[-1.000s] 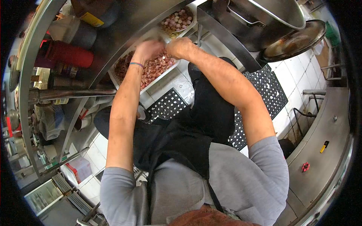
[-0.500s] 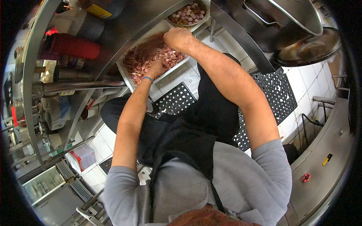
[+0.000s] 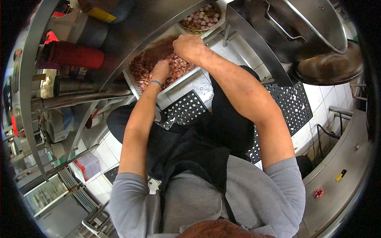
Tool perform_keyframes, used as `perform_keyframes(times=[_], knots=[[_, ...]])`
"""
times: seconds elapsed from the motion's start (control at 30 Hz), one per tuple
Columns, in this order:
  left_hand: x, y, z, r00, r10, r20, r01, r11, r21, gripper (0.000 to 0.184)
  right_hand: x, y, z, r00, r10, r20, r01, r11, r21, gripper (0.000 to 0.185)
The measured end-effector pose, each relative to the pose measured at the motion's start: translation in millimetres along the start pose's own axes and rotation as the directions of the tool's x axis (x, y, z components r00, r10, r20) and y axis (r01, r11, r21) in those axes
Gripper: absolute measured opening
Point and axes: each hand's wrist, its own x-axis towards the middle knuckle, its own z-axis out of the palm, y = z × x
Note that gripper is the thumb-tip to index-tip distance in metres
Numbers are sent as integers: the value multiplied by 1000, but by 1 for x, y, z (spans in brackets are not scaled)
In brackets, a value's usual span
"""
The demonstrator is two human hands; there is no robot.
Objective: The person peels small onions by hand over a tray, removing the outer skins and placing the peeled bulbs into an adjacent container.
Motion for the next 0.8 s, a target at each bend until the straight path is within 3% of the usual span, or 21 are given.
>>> perform_keyframes(times=[0.1,0.2,0.37,0.43,0.47,0.5,0.53,0.6,0.63,0.67,0.8], knots=[[-5,45,-19,984,-125,123,118,991,69,22,8,-2,10,998,-42,-41,41,999,-14,22],[10,33,39,999,-17,30,16,999,32,23,7,-5,9,996,-85,-32,83,996,-41,22],[18,19,90,980,-125,-154,99,980,-171,31,7,-6,10,994,-90,-62,88,996,-35,21],[20,20,90,987,-161,-7,156,965,-209,44,12,-3,20,991,-82,-101,77,996,-55,22],[2,41,52,962,-271,-18,265,953,-149,56,9,-5,14,990,-94,-101,92,995,-26,23],[2,46,41,946,-320,48,323,924,-204,52,15,-4,21,987,-108,-117,104,994,-39,24],[17,22,85,917,-371,147,398,830,-391,46,12,-6,17,983,-121,-138,117,992,-37,25],[-3,41,64,927,-308,-215,308,951,-36,38,5,-12,12,987,-134,-89,128,990,-64,25],[-9,42,50,934,-336,-122,324,940,-109,34,9,-17,11,996,-82,-20,81,995,-66,25],[-16,45,32,939,-344,-28,333,925,-182,31,0,-20,10,987,-131,-90,123,989,-83,24],[-7,19,-1,979,-146,143,174,963,-207,27,25,-16,28,984,-167,-64,164,985,-55,18]])
